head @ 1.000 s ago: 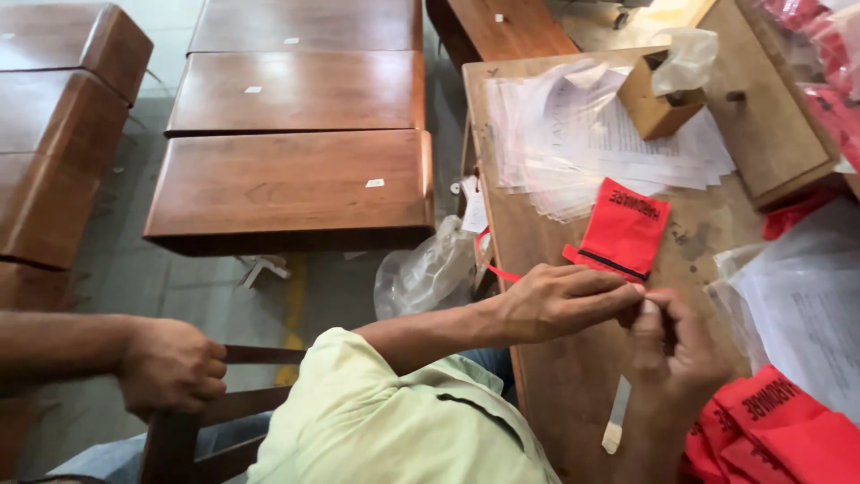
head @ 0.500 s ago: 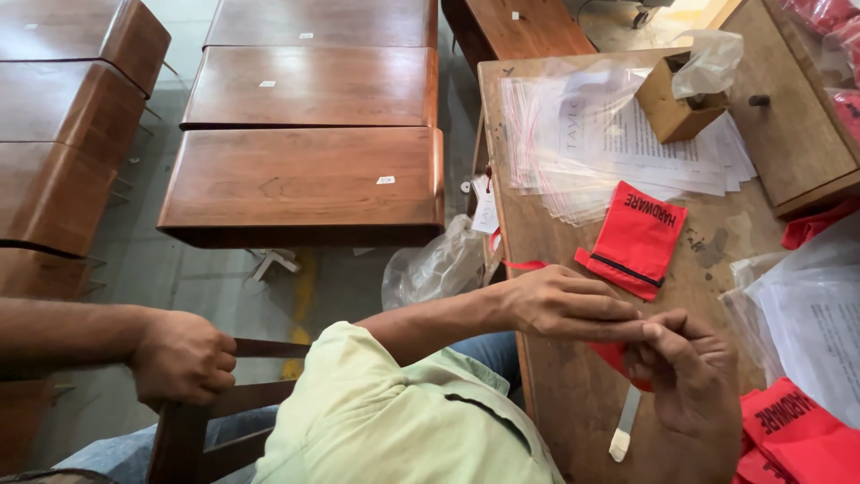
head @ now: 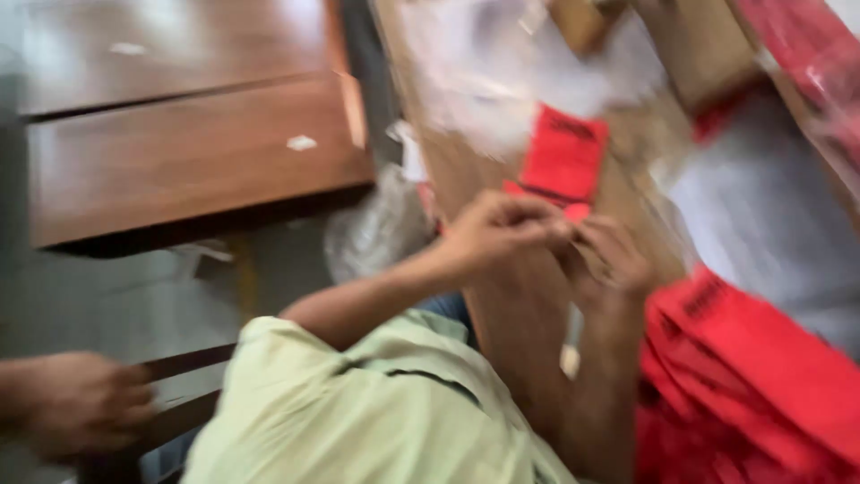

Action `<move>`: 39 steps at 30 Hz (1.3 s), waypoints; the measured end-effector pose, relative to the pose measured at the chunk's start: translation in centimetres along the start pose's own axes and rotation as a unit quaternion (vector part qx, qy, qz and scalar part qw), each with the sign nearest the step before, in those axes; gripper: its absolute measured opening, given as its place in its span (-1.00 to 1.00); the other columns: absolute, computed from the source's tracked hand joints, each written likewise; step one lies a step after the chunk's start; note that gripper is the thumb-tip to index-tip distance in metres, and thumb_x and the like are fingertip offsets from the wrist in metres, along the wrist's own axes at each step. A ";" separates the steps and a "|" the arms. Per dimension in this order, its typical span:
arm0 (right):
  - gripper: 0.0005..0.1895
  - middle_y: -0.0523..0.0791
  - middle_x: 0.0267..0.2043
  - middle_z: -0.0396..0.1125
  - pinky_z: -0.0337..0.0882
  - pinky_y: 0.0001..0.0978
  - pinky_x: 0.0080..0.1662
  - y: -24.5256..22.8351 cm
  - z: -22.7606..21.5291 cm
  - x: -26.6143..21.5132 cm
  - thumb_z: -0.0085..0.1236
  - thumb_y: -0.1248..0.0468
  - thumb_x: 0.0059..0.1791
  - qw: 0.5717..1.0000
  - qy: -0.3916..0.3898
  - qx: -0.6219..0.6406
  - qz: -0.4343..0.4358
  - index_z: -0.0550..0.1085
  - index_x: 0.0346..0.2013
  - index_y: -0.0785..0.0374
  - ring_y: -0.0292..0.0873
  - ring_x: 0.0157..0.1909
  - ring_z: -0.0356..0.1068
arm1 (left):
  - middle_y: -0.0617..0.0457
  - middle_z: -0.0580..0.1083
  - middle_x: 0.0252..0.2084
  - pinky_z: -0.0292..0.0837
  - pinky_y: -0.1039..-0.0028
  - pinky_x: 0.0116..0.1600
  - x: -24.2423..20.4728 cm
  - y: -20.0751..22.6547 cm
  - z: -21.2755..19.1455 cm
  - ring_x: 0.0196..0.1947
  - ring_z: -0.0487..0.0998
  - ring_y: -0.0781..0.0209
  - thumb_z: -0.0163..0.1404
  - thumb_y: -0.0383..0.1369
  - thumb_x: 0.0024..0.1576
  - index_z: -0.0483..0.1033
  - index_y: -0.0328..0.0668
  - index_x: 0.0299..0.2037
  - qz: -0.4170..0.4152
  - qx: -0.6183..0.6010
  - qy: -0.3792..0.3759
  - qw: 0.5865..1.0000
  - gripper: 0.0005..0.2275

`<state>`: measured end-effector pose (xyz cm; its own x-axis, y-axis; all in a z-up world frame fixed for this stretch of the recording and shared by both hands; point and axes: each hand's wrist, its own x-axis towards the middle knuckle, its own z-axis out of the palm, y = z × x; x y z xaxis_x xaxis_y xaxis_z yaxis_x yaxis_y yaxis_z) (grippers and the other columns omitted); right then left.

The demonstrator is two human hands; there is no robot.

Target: Threading and tying red ribbons through small red fabric pouches labeled hardware.

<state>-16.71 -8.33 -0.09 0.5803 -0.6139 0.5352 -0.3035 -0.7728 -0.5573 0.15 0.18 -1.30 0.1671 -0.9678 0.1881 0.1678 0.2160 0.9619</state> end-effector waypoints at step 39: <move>-0.97 -0.16 -0.27 0.35 0.19 -0.57 -0.32 -2.4 -2.0 -0.8 0.08 0.49 0.01 0.913 0.035 0.386 0.125 0.45 -0.27 0.36 -0.39 -0.39 0.17 | 0.26 0.47 -0.40 0.27 0.66 -0.34 0.0 0.6 0.3 -0.41 0.35 0.57 0.12 -0.28 0.27 0.63 -0.35 -0.10 -0.053 -0.073 0.048 0.995 -0.77</move>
<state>-17.95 -6.29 2.09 0.5081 -0.7853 0.3538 0.2193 -0.2793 -0.9348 -0.03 0.25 -0.70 0.2313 -0.9710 0.0606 0.3268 0.1362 0.9352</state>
